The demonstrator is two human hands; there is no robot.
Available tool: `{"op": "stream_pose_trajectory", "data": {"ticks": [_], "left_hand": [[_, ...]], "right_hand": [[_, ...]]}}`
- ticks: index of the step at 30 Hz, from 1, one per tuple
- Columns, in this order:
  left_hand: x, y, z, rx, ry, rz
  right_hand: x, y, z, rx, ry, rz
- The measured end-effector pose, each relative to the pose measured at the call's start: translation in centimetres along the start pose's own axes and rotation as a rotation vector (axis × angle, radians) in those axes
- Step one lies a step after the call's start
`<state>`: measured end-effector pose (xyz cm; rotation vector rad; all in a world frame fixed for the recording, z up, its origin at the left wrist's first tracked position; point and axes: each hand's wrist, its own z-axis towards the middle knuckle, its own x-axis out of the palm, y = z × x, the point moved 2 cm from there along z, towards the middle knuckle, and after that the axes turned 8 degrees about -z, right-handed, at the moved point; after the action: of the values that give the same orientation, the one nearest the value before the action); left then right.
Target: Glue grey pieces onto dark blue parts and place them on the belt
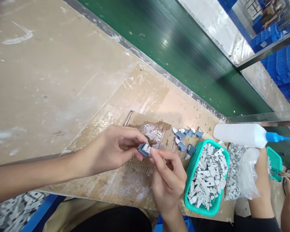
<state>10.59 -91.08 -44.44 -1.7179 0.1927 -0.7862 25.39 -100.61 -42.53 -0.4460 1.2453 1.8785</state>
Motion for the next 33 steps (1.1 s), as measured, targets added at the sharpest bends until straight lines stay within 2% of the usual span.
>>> {"op": "stream_pose_trajectory", "data": {"ticks": [2, 7, 14, 17, 20, 23, 26, 28, 30, 33], "left_hand": [[0.0, 0.2, 0.0, -0.004, -0.020, 0.022], [0.0, 0.6, -0.2, -0.123, -0.043, -0.017], [0.1, 0.0, 0.0, -0.168, -0.128, -0.002], [-0.2, -0.1, 0.3, -0.178, -0.116, 0.079], [-0.8, -0.4, 0.9, -0.128, -0.059, 0.182], [-1.4, -1.0, 1.6, -0.114, -0.059, 0.159], [-1.6, -2.0, 1.7, -0.189, -0.220, -0.016], [-1.6, -2.6, 1.5, -0.240, -0.337, -0.080], [-1.5, -3.1, 1.4, -0.243, -0.418, -0.048], [-1.6, -3.6, 2.0, -0.211, -0.441, 0.196]], "right_hand": [[0.2, 0.2, 0.0, 0.012, -0.006, 0.003], [0.7, 0.7, 0.0, 0.048, 0.004, 0.014], [1.6, 1.3, 0.3, 0.051, -0.031, 0.067], [2.2, 1.4, 0.9, 0.071, -0.021, 0.088], [1.7, 1.4, 1.5, 0.136, 0.072, 0.088], [-1.4, 0.6, 1.4, 0.193, 0.066, -0.022], [-6.9, -1.7, 0.5, 0.280, -0.074, -0.270], [-10.4, -4.1, 0.0, 0.350, -0.074, -0.447], [-12.7, -6.6, -0.2, 0.410, 0.068, -0.551], [-13.7, -9.4, 0.3, 0.431, 0.359, -0.594]]}}
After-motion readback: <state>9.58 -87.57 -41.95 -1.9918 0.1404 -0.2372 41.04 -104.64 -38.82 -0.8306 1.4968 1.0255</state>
